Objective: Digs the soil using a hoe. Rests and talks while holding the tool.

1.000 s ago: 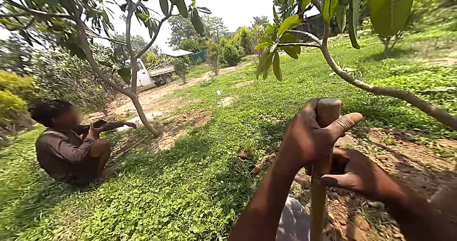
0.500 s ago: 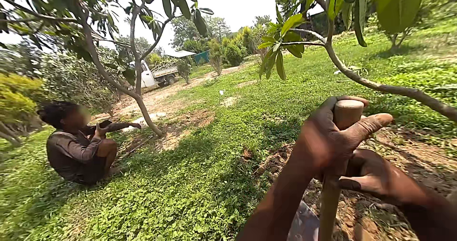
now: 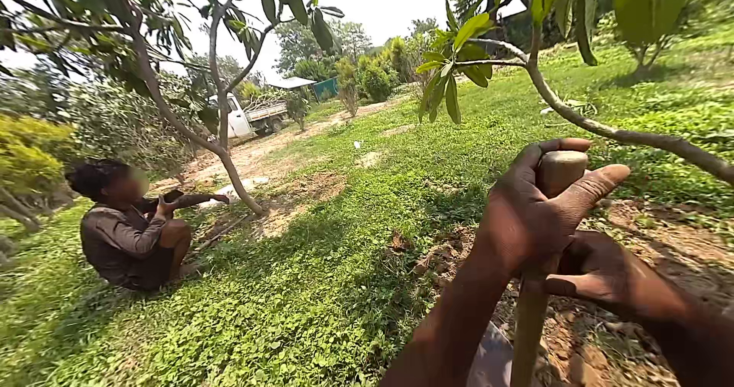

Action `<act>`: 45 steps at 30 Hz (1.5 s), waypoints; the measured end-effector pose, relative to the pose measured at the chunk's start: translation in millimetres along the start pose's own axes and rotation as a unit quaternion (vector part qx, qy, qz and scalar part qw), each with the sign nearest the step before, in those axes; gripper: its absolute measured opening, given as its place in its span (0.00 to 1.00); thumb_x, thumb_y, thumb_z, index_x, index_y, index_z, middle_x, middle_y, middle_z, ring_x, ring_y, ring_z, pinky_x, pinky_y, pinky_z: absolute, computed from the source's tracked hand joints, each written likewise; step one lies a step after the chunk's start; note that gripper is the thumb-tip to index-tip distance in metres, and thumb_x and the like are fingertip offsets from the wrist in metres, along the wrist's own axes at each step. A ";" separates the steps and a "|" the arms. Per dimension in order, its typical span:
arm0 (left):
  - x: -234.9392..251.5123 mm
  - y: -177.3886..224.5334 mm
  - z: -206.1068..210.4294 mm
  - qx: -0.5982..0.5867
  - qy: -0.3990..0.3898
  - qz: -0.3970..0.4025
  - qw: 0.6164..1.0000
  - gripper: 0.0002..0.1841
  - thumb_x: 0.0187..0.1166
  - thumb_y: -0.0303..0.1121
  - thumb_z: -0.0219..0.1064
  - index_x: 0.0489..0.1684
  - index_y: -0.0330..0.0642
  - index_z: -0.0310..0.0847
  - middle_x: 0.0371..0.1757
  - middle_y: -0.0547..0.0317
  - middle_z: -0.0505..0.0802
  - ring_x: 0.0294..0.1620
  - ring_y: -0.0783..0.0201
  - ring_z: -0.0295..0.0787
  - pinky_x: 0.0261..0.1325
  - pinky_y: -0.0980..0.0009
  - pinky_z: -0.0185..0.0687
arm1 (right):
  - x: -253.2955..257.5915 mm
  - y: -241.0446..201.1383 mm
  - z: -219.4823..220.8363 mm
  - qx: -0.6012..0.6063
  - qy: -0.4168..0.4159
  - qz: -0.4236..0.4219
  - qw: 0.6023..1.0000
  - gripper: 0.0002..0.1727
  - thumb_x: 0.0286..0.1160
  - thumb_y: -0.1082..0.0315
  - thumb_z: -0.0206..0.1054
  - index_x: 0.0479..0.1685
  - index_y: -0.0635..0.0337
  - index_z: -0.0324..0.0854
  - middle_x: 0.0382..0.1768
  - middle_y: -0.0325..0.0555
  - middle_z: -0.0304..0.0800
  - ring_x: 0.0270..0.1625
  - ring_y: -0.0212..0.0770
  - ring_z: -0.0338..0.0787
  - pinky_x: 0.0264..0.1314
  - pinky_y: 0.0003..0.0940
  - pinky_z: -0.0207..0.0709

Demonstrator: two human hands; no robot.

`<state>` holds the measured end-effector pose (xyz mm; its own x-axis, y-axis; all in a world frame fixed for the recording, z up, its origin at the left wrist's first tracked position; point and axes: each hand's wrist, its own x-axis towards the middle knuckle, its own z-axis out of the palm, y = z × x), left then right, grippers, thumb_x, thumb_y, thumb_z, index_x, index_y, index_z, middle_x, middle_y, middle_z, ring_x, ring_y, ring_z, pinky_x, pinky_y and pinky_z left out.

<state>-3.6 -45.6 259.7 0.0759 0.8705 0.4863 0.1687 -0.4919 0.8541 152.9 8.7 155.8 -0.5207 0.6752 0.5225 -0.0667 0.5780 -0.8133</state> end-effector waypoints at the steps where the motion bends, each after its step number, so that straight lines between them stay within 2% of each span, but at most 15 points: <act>1: 8.7 -10.4 -11.0 -0.017 0.034 0.004 0.999 0.20 0.83 0.39 0.72 0.72 0.50 0.80 0.43 0.48 0.93 0.31 0.58 0.92 0.35 0.60 0.92 | 2.4 -2.6 -11.7 0.034 -0.005 0.008 0.999 0.27 0.52 0.60 0.86 0.57 0.51 0.88 0.43 0.44 0.97 0.41 0.38 0.97 0.43 0.32 0.93; 6: 19.6 -21.7 -45.0 -0.006 0.194 -0.030 0.980 0.24 0.83 0.45 0.71 0.73 0.46 0.75 0.42 0.54 0.93 0.36 0.62 0.92 0.40 0.63 0.90 | -4.5 -3.9 -57.7 0.071 0.123 0.020 0.990 0.29 0.52 0.68 0.82 0.61 0.57 0.82 0.50 0.54 0.94 0.47 0.50 0.97 0.46 0.45 0.94; 8: 7.4 -11.6 -27.3 0.017 0.133 -0.019 0.991 0.26 0.85 0.45 0.66 0.79 0.51 0.69 0.42 0.55 0.91 0.34 0.62 0.89 0.36 0.64 0.87 | 0.7 -3.0 -37.4 0.044 0.086 0.016 0.995 0.40 0.47 0.59 0.87 0.69 0.52 0.78 0.59 0.51 0.92 0.56 0.51 0.95 0.53 0.44 0.93; 11: -12.5 5.9 8.6 0.042 0.018 -0.014 0.999 0.26 0.88 0.43 0.62 0.84 0.65 0.61 0.42 0.53 0.91 0.28 0.59 0.88 0.27 0.61 0.86 | -1.7 -8.2 23.5 0.062 0.071 0.044 0.995 0.32 0.41 0.60 0.86 0.56 0.42 0.83 0.43 0.33 0.93 0.43 0.30 0.92 0.43 0.29 0.89; 15: 3.9 6.4 -1.9 -0.012 -0.047 0.002 0.999 0.25 0.85 0.34 0.68 0.81 0.50 0.70 0.51 0.46 0.91 0.40 0.56 0.93 0.42 0.56 0.94 | 1.2 -8.1 0.6 0.075 -0.043 -0.018 0.996 0.26 0.55 0.59 0.85 0.57 0.48 0.87 0.41 0.40 0.96 0.39 0.34 0.95 0.40 0.28 0.92; 20: 14.6 -15.6 -38.8 0.051 0.135 -0.037 0.989 0.25 0.84 0.42 0.69 0.78 0.46 0.71 0.47 0.53 0.93 0.41 0.61 0.93 0.44 0.60 0.91 | -10.2 -17.3 -52.3 0.114 0.121 0.070 0.984 0.21 0.67 0.67 0.71 0.63 0.53 0.80 0.47 0.49 0.95 0.42 0.45 0.97 0.40 0.42 0.94; 24: 3.7 -2.3 -23.2 0.044 0.124 -0.033 0.991 0.30 0.83 0.48 0.67 0.82 0.51 0.64 0.42 0.56 0.90 0.34 0.63 0.87 0.34 0.63 0.85 | -1.4 -17.1 -39.8 0.107 0.085 0.066 0.988 0.44 0.51 0.56 0.85 0.76 0.49 0.72 0.62 0.50 0.90 0.58 0.52 0.94 0.51 0.50 0.93; 28: -14.6 29.1 15.9 -0.003 -0.039 0.000 0.999 0.32 0.82 0.34 0.70 0.85 0.50 0.60 0.45 0.53 0.94 0.37 0.63 0.92 0.39 0.64 0.91 | -2.7 -39.2 17.3 0.098 -0.033 0.086 0.991 0.13 0.58 0.72 0.76 0.42 0.52 0.83 0.32 0.29 0.90 0.37 0.18 0.89 0.43 0.15 0.83; 30: -10.0 35.3 10.4 -0.036 -0.105 0.008 0.994 0.29 0.82 0.28 0.69 0.83 0.43 0.64 0.47 0.49 0.93 0.41 0.61 0.92 0.44 0.62 0.91 | -2.0 -44.0 7.5 0.092 -0.059 0.080 0.991 0.16 0.47 0.73 0.81 0.39 0.55 0.85 0.31 0.33 0.92 0.36 0.23 0.91 0.43 0.18 0.85; 33: -6.8 22.2 -16.9 -0.020 -0.082 -0.008 0.996 0.24 0.86 0.35 0.67 0.80 0.47 0.72 0.48 0.46 0.92 0.38 0.58 0.91 0.40 0.59 0.90 | -4.4 -46.4 -15.3 0.080 0.048 0.074 0.993 0.30 0.39 0.56 0.87 0.48 0.57 0.86 0.34 0.45 0.94 0.35 0.41 0.95 0.36 0.34 0.92; 35: -13.8 13.1 -29.0 0.052 0.016 -0.043 0.998 0.28 0.84 0.50 0.66 0.83 0.61 0.69 0.49 0.51 0.91 0.35 0.58 0.88 0.32 0.61 0.85 | -8.1 -32.9 -44.0 0.092 0.098 0.106 0.985 0.33 0.55 0.58 0.79 0.64 0.61 0.77 0.47 0.53 0.94 0.48 0.52 0.97 0.45 0.46 0.94; 37: -11.7 7.0 -28.1 0.062 0.105 -0.076 0.990 0.36 0.80 0.59 0.67 0.87 0.63 0.60 0.53 0.51 0.90 0.40 0.55 0.86 0.35 0.56 0.82 | -9.1 -24.8 -54.3 0.104 0.143 0.114 0.978 0.33 0.61 0.60 0.74 0.70 0.59 0.74 0.54 0.52 0.92 0.54 0.52 0.95 0.49 0.48 0.93; 39: -9.8 5.6 -17.4 0.055 0.120 -0.069 0.989 0.41 0.77 0.59 0.70 0.90 0.64 0.55 0.56 0.50 0.89 0.41 0.56 0.86 0.37 0.55 0.84 | -5.0 -19.0 -50.4 0.106 0.122 0.111 0.981 0.45 0.48 0.52 0.84 0.75 0.54 0.72 0.59 0.50 0.90 0.60 0.51 0.93 0.52 0.49 0.92; 43: -5.1 18.6 -2.2 -0.088 -0.129 0.011 0.988 0.51 0.71 0.27 0.74 0.96 0.48 0.40 0.66 0.39 0.83 0.52 0.56 0.87 0.51 0.57 0.89 | -1.3 -49.8 -3.4 0.116 -0.065 0.058 0.989 0.39 0.44 0.38 0.88 0.59 0.43 0.82 0.47 0.30 0.93 0.49 0.30 0.93 0.53 0.29 0.89; 45: -5.5 27.0 -13.6 -0.142 -0.190 0.021 0.971 0.47 0.78 0.26 0.65 0.96 0.42 0.36 0.75 0.37 0.81 0.62 0.55 0.87 0.62 0.58 0.86 | -1.1 -61.8 -5.0 0.110 -0.105 0.022 0.988 0.39 0.44 0.37 0.87 0.56 0.49 0.84 0.45 0.32 0.95 0.46 0.31 0.95 0.51 0.27 0.90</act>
<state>-12.8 -64.0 282.7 0.4431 0.7668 0.4643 -0.1169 -0.4641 0.8780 161.8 -25.5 206.7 -0.6906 0.5746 0.4392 -0.2105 0.4213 -0.8822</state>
